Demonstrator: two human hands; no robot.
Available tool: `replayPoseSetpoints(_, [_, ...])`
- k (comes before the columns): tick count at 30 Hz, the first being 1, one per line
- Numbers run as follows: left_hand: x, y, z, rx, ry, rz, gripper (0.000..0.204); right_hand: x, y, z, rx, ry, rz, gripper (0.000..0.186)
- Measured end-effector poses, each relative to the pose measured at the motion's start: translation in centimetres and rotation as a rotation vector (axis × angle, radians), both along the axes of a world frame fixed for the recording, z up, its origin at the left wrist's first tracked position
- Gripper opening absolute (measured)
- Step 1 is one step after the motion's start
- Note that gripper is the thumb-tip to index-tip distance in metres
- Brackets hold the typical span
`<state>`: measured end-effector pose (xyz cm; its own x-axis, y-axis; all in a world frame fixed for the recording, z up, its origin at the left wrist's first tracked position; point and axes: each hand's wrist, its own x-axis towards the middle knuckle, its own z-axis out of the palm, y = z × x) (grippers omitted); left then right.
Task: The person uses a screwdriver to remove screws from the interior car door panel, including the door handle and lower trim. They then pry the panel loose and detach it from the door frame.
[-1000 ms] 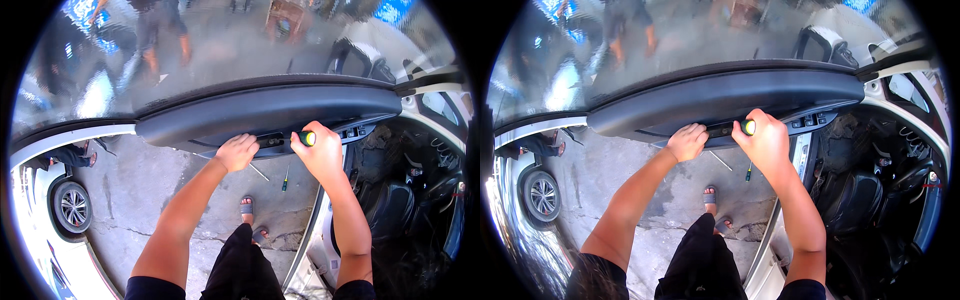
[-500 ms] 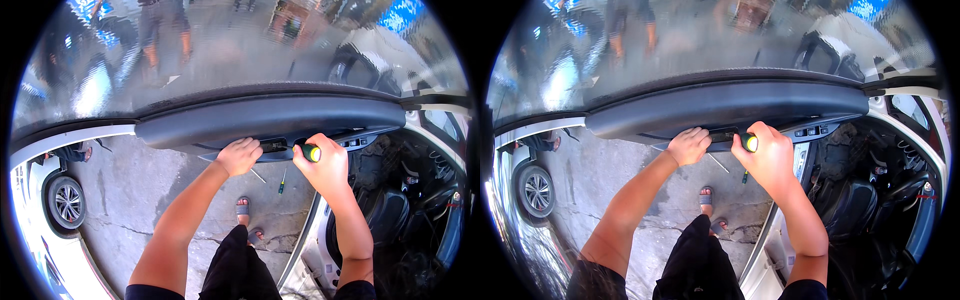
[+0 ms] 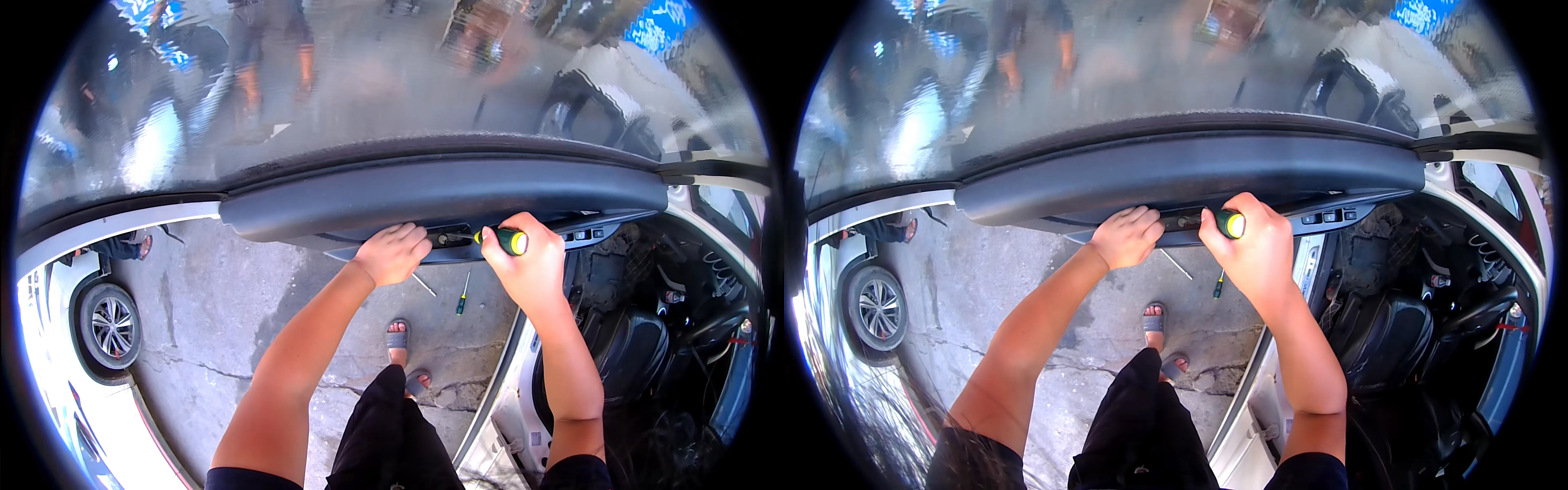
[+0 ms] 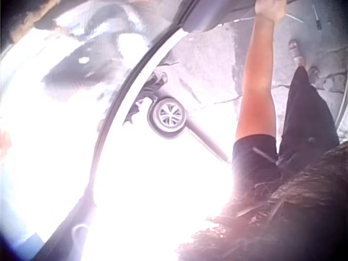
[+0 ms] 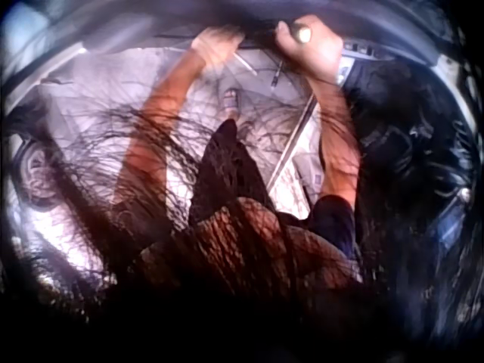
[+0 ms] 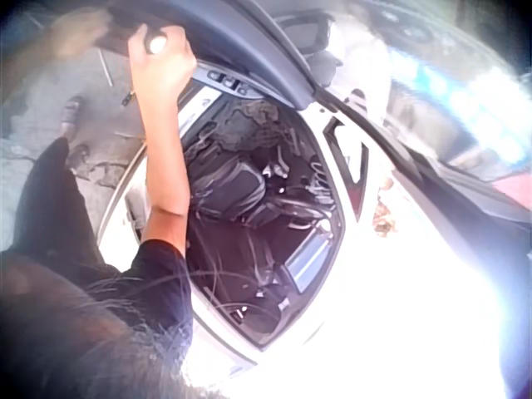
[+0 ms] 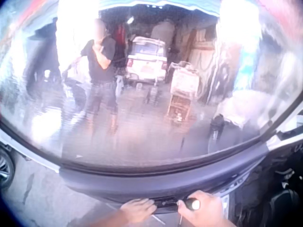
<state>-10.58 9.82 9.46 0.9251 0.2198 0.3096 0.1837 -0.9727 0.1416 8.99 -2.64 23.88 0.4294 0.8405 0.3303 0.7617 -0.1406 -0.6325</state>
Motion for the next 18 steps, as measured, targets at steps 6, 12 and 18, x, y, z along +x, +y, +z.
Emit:
replayPoseSetpoints(6, [0.2, 0.2, 0.2, -0.007, -0.009, 0.002, 0.031, -0.1, 0.2, -0.8, -0.049, 0.032, 0.041, 0.028])
replayPoseSetpoints(12, [0.1, 0.3, 0.3, -0.003, -0.002, 0.013, 0.032, 0.0, 0.2, -0.1, 0.001, 0.093, -0.013, 0.026])
replayPoseSetpoints(18, [0.1, 0.5, -0.1, -0.006, 0.008, 0.013, 0.032, 0.3, -0.1, 0.2, -0.004, -0.171, 0.003, 0.027])
